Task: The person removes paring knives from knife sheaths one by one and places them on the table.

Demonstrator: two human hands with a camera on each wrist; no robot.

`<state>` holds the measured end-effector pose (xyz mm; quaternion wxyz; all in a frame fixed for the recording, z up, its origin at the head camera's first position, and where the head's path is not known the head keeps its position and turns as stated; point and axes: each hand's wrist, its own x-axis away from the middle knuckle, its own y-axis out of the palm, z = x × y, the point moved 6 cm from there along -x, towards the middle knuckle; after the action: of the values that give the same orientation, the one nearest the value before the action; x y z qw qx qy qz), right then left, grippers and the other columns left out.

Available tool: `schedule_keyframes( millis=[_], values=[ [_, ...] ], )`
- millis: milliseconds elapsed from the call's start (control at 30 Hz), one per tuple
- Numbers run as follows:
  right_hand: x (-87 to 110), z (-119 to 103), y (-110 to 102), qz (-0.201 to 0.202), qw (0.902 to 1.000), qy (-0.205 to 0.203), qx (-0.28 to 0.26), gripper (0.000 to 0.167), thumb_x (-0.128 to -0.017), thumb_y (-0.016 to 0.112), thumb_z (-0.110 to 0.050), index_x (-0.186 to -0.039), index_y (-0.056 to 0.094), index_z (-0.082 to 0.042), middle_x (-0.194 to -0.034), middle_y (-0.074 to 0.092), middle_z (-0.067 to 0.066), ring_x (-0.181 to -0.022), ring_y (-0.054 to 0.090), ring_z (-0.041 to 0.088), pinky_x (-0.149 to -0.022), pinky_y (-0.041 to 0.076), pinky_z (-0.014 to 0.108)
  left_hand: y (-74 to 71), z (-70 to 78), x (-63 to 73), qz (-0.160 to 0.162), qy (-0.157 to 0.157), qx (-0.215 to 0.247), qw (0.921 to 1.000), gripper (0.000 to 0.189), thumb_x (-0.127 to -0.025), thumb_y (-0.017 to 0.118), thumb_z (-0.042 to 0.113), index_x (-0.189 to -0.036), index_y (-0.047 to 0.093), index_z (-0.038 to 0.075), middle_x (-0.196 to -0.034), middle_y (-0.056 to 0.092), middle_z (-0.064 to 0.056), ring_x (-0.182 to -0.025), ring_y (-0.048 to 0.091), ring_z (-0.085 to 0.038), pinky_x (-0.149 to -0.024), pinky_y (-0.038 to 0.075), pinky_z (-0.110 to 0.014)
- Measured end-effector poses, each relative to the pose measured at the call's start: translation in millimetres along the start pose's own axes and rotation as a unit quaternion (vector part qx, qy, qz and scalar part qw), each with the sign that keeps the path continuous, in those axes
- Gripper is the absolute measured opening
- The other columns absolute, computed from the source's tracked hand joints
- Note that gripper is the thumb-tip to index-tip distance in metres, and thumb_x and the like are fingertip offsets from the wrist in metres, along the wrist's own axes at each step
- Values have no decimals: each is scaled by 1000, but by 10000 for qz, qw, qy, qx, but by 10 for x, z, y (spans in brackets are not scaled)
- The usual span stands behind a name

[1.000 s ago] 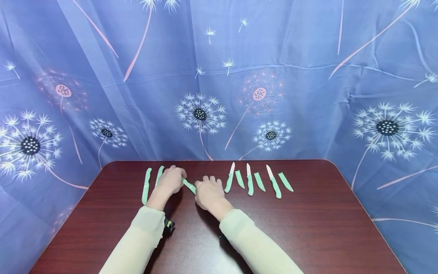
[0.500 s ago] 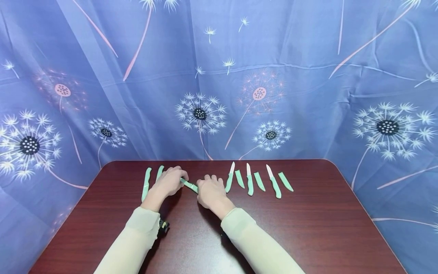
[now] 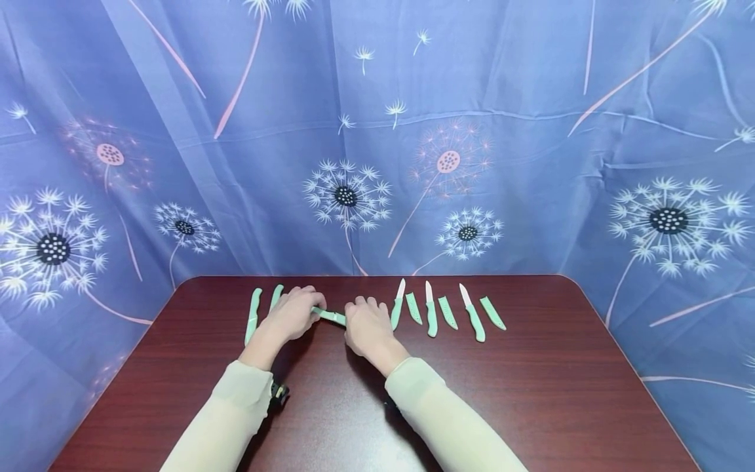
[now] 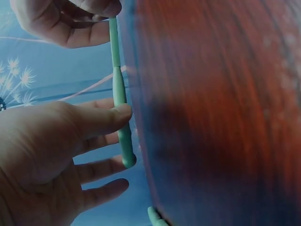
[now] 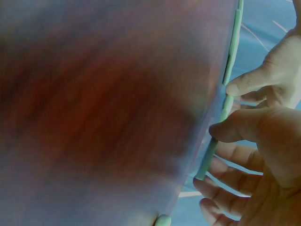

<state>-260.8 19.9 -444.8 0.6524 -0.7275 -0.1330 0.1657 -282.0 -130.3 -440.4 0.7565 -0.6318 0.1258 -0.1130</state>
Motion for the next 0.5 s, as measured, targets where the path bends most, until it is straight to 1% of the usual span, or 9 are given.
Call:
schedule_keyframes(
  millis=[100, 233, 400, 500],
  values=[
    [14, 33, -46, 198, 9998, -21, -57, 20, -88, 81, -24, -96, 66, -14, -102, 62, 5, -99, 60, 31, -78, 48, 44, -31, 16, 13, 173, 51, -22, 9998, 17, -97, 74, 7, -109, 74, 19, -108, 65, 1, -106, 60, -30, -89, 53, -48],
    [47, 81, -132, 575, 9982, -100, -127, 19, -87, 81, -21, -98, 67, -13, -101, 62, 6, -99, 60, 31, -77, 47, 45, -91, 62, 36, 511, 179, -78, 9985, 16, -95, 77, 8, -106, 73, 19, -105, 64, 2, -103, 59, -29, -85, 52, -46],
    [120, 150, -237, 1071, 9939, -241, -104, 19, -85, 81, -15, -100, 69, -13, -100, 62, 5, -99, 60, 31, -79, 47, 46, -200, 181, 88, 1065, 450, -125, 9932, 14, -92, 80, 8, -99, 72, 18, -99, 63, 1, -97, 59, -30, -78, 51, -45],
    [180, 188, -298, 1313, 9907, -332, -86, 20, -84, 81, -14, -100, 69, -13, -99, 61, 5, -97, 59, 30, -79, 47, 47, -244, 256, 118, 1287, 545, -132, 9901, 15, -91, 80, 8, -100, 72, 16, -99, 63, 0, -97, 60, -31, -77, 51, -46]
  ],
)
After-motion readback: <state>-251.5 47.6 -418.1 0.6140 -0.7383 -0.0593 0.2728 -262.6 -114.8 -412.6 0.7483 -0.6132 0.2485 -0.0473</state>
